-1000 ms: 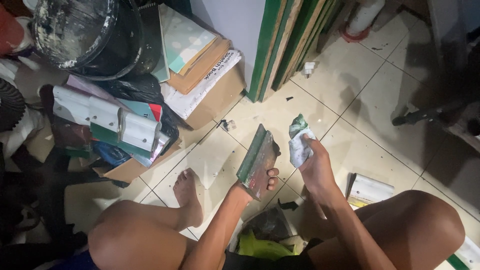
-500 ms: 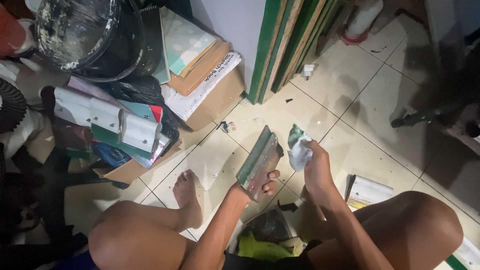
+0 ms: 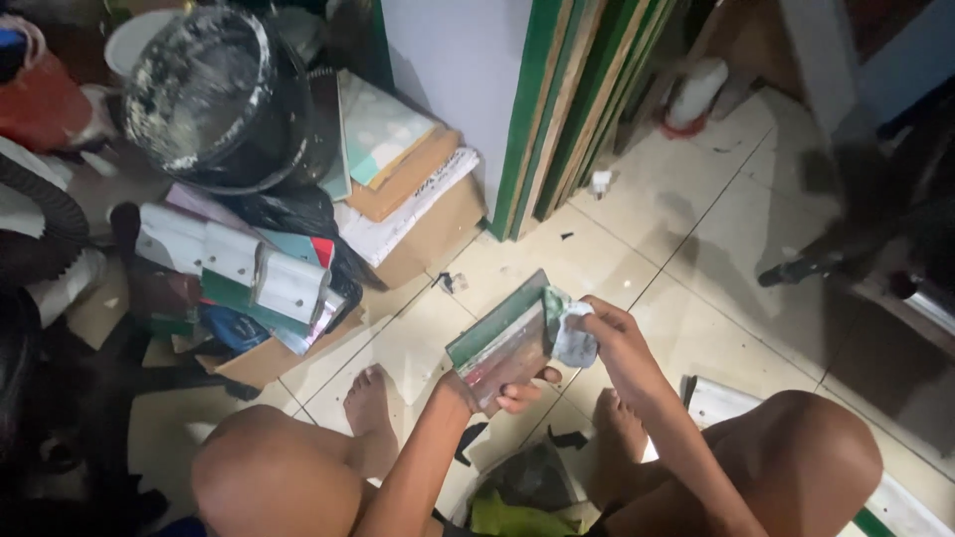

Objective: Cleaning ink residue from a screen printing squeegee using a cloth.

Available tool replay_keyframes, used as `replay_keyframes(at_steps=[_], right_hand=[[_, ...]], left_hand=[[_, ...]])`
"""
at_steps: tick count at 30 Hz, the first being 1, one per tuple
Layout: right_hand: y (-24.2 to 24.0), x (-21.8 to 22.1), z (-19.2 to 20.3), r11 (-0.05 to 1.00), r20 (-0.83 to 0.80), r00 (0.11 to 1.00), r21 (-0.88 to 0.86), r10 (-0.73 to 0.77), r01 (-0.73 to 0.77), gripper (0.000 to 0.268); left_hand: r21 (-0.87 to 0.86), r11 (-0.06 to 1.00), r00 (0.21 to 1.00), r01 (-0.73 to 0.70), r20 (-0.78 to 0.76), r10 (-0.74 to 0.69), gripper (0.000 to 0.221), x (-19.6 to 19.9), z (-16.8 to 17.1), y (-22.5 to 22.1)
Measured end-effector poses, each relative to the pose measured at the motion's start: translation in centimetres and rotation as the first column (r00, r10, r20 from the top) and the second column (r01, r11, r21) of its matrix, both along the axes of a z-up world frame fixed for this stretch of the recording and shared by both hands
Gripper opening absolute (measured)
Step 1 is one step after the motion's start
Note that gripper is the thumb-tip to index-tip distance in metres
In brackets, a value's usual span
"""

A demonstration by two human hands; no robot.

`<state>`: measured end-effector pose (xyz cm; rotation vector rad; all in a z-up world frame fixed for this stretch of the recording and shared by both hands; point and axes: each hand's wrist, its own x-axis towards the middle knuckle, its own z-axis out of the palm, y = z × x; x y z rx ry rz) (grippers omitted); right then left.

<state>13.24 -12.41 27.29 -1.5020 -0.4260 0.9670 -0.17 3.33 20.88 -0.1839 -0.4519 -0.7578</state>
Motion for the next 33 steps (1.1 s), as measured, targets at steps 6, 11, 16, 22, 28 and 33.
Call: replay_keyframes(at_steps=[6, 11, 16, 22, 28, 33], right_hand=[[-1.8, 0.5, -0.1, 0.975, 0.016, 0.993, 0.189, 0.115, -0.116, 0.009], [-2.5, 0.2, 1.1, 0.951, -0.041, 0.989, 0.284, 0.140, -0.123, 0.010], [-2.3, -0.7, 3.1, 0.958, -0.219, 0.976, 0.279, -0.011, 0.073, 0.009], [0.7, -1.5, 5.9, 0.892, -0.334, 0.922, 0.331, -0.196, 0.309, 0.012], [3.6, -0.9, 7.3, 0.928, -0.242, 0.946, 0.252, -0.215, 0.276, 0.021], [3.0, 2.4, 4.8, 0.876, 0.173, 0.892, 0.339, -0.416, 0.343, 0.018]], left_hand=[[0.031, 0.992, 0.988, 0.119, -0.105, -0.115, 0.064, 0.0, -3.1, -0.6], [0.619, 0.721, 0.731, -0.310, -0.330, 0.597, 0.049, -3.2, 2.1, -2.7], [0.653, 0.522, 0.595, -0.548, -0.134, 0.792, 0.074, -4.3, 10.9, -3.0], [0.694, 0.013, 0.430, -0.720, 0.430, 0.794, 0.074, -3.2, 17.0, -2.8], [0.863, -0.478, -0.105, -0.165, 0.466, 0.878, 0.042, 1.9, 8.3, 2.2], [0.928, -0.274, -0.262, -0.254, 0.207, 0.943, 0.055, -0.7, 7.5, 3.4]])
